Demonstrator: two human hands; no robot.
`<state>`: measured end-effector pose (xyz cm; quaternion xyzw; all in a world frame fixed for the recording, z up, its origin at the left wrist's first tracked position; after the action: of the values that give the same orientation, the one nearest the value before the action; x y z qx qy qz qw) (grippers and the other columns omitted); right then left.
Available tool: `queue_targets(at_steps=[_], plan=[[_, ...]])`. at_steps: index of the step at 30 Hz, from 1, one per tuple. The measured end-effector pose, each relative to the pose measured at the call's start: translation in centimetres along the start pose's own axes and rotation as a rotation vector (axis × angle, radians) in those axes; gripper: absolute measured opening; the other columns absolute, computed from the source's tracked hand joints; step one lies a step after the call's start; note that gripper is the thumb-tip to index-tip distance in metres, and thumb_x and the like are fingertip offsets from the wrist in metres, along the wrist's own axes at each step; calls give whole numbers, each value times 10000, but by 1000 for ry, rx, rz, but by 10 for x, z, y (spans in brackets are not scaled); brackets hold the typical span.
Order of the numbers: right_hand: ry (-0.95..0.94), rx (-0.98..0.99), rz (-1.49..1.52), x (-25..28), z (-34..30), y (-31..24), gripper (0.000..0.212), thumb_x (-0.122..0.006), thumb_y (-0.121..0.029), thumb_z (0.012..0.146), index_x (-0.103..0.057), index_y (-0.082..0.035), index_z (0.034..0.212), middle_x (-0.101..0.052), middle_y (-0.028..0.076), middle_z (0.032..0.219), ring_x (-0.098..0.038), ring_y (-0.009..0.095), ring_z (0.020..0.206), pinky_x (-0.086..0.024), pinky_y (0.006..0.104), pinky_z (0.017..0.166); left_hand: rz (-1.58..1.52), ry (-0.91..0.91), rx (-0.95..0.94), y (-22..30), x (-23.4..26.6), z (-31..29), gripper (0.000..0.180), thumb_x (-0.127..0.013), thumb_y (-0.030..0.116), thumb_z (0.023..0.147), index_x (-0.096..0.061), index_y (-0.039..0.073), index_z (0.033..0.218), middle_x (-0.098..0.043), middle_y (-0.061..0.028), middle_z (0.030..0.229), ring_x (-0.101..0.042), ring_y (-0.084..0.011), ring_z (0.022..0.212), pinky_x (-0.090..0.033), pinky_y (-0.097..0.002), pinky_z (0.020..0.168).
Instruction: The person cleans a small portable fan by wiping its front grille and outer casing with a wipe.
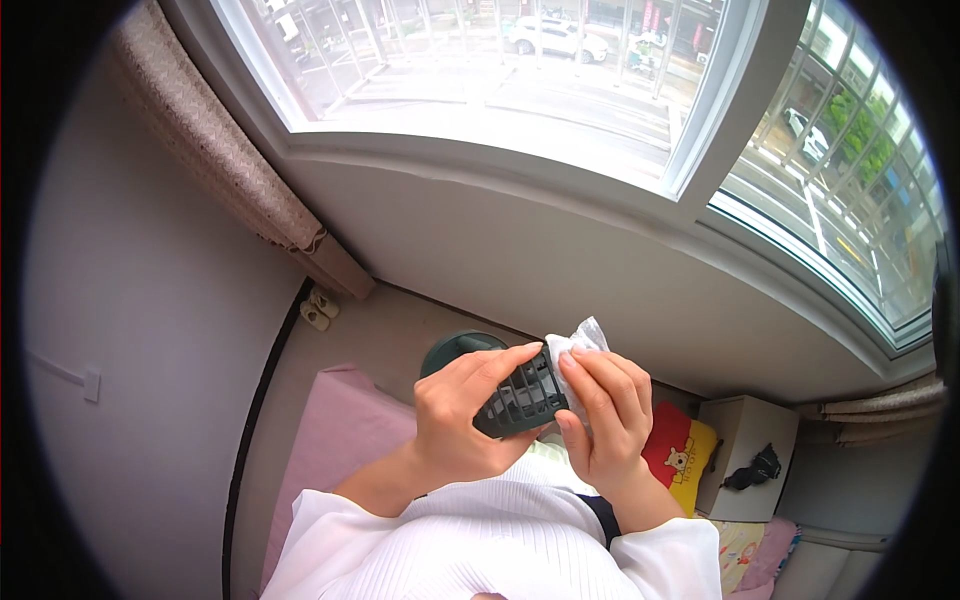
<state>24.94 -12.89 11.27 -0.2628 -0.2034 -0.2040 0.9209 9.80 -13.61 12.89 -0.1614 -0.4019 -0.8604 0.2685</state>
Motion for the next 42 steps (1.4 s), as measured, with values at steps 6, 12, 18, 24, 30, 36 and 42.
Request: queue_targets(at_steps=[6, 12, 18, 24, 30, 36, 42], plan=[[13, 63, 12, 5, -6, -6, 308, -675, -216, 884, -706, -5, 1106, -661, 109, 1103, -620, 260, 980, -486, 388, 842, -55, 14, 102, -12, 5, -2, 639, -869, 85, 545, -668, 19, 1148, -703, -152, 920, -701, -286, 819, -566, -348, 718], [-6, -16, 14, 2, 0, -1, 306, -682, -215, 876, -707, -5, 1097, -661, 110, 1099, -620, 272, 983, -487, 400, 861, -9, 1, 8, 0, 2, -1, 590, -858, 54, 558, -666, -10, 1113, -700, -159, 935, -706, -278, 823, -559, -332, 738], [-25, 53, 4, 1, -1, -3, 339, -654, -277, 902, -699, -11, 1107, -659, 103, 1065, -615, 266, 957, -490, 401, 857, -1, 9, 31, -6, 5, -1, 610, -865, 57, 548, -664, -4, 1121, -701, -157, 926, -706, -271, 816, -559, -331, 737], [-15, 43, 8, 4, -4, -5, 313, -688, -249, 880, -706, -21, 1095, -659, 100, 1058, -618, 263, 956, -498, 395, 852, -37, -19, 51, -6, 3, -4, 601, -857, 56, 554, -665, -2, 1120, -700, -152, 929, -708, -261, 824, -561, -325, 738], [-41, 17, 72, -4, -2, 3, 314, -721, -243, 857, -711, -29, 1086, -649, 112, 1084, -614, 281, 974, -503, 400, 860, -17, -27, -7, -4, 4, -4, 606, -855, 63, 555, -658, -4, 1124, -700, -148, 933, -705, -251, 810, -556, -317, 728], [1, 81, 56, 2, -9, -5, 356, -737, -265, 846, -705, -37, 1118, -645, 112, 1096, -615, 278, 991, -516, 406, 854, -116, -36, 86, -10, 4, -6, 610, -862, 70, 574, -658, 9, 1145, -700, -138, 926, -700, -257, 793, -557, -321, 707], [-34, 27, 89, -3, -4, 4, 411, -744, -317, 834, -701, -42, 1136, -645, 102, 1112, -606, 272, 1020, -512, 407, 861, -95, -18, 33, -4, 2, -6, 618, -873, 68, 562, -658, 1, 1137, -691, -131, 898, -693, -215, 786, -546, -294, 702]])
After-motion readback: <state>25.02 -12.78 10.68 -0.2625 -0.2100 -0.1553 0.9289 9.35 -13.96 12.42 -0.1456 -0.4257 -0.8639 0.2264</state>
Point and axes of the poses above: each hand's wrist, its own z-axis towards the middle knuckle, its own x-axis out of the back of the hand, y = z × x, the point moved 7 cm from there along z, towards the middle knuckle
